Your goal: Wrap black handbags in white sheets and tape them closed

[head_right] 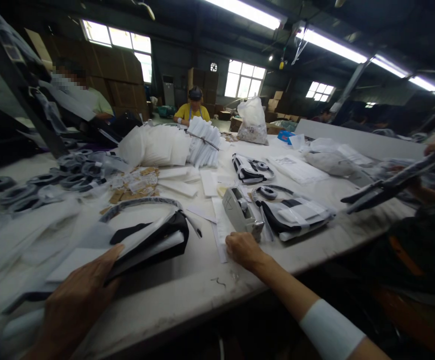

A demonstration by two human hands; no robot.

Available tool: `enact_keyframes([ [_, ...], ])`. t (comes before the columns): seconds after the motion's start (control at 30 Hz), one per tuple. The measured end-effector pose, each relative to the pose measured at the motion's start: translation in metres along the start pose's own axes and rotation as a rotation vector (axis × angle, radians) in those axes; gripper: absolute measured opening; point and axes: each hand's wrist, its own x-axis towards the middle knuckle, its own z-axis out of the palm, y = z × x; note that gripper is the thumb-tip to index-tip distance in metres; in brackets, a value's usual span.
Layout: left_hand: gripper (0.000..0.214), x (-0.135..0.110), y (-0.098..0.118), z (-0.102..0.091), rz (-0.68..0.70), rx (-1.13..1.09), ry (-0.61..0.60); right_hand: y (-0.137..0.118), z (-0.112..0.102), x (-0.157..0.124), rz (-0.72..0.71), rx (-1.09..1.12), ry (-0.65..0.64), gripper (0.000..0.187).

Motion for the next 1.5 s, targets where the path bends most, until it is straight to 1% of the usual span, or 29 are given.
enact_keyframes([
  [0.13, 0.046, -0.002, -0.001, 0.002, 0.016, 0.02, -0.006, 0.007, -0.008, 0.003, 0.073, 0.097, 0.041, 0.023],
  [0.37, 0.047, -0.004, -0.002, 0.004, -0.007, 0.006, -0.015, 0.02, -0.019, -0.003, 0.181, 0.296, 0.11, 0.025],
  [0.47, 0.047, -0.005, -0.002, 0.007, -0.002, 0.026, -0.013, 0.023, -0.021, -0.006, 0.204, 0.506, 0.137, 0.023],
  [0.53, 0.046, -0.006, -0.002, 0.007, 0.005, 0.037, -0.011, 0.019, -0.023, -0.01, 0.195, 0.677, 0.18, 0.018],
  [0.57, 0.045, -0.006, -0.002, 0.007, 0.007, 0.042, -0.01, 0.014, -0.024, -0.013, 0.16, 0.742, 0.199, 0.016],
  [0.63, 0.044, -0.005, -0.001, 0.005, 0.003, 0.046, -0.012, 0.0, -0.024, -0.022, 0.032, 0.795, 0.21, 0.015],
  [0.73, 0.043, -0.003, 0.0, 0.001, 0.003, 0.041, -0.007, -0.031, -0.018, -0.04, -0.159, 0.786, 0.147, 0.021],
  [0.8, 0.042, -0.001, 0.001, -0.001, 0.006, 0.035, 0.0, -0.053, -0.008, -0.053, -0.223, 0.789, 0.079, 0.024],
  [0.9, 0.042, 0.0, 0.002, -0.002, 0.004, 0.023, -0.004, -0.084, 0.011, -0.069, -0.279, 0.853, -0.032, 0.024],
  [0.97, 0.043, 0.001, 0.002, -0.002, -0.017, 0.011, -0.005, -0.098, 0.02, -0.076, -0.327, 0.919, -0.085, 0.023],
  [1.03, 0.045, 0.0, 0.0, -0.001, -0.051, -0.001, -0.009, -0.104, 0.021, -0.076, -0.372, 0.985, -0.091, 0.021],
  [1.07, 0.046, 0.0, -0.001, -0.001, -0.07, -0.007, -0.011, -0.105, 0.019, -0.073, -0.369, 1.007, -0.074, 0.018],
  [1.1, 0.046, 0.0, -0.002, -0.001, -0.091, -0.011, -0.017, -0.103, 0.016, -0.068, -0.336, 1.013, -0.042, 0.014],
  [1.13, 0.046, 0.0, -0.004, -0.002, -0.113, -0.013, -0.021, -0.099, 0.012, -0.061, -0.278, 0.997, 0.001, 0.011],
  [1.17, 0.046, 0.0, -0.006, -0.002, -0.135, -0.011, -0.027, -0.094, 0.009, -0.052, -0.2, 0.949, 0.056, 0.012],
  [1.23, 0.045, -0.001, -0.009, -0.002, -0.169, 0.007, -0.037, -0.084, 0.006, -0.03, -0.038, 0.76, 0.149, 0.026],
  [1.3, 0.045, -0.001, -0.011, -0.003, -0.191, 0.029, -0.043, -0.077, 0.01, -0.006, 0.06, 0.536, 0.163, 0.05],
  [1.37, 0.044, -0.001, -0.013, -0.003, -0.201, 0.034, -0.045, -0.079, 0.02, 0.014, 0.083, 0.39, 0.097, 0.07],
  [1.43, 0.044, -0.001, -0.014, -0.004, -0.211, 0.023, -0.041, -0.09, 0.03, 0.029, 0.05, 0.342, 0.038, 0.077],
  [1.5, 0.044, -0.001, -0.015, -0.004, -0.21, 0.015, -0.04, -0.108, 0.037, 0.037, -0.012, 0.347, 0.031, 0.081],
])
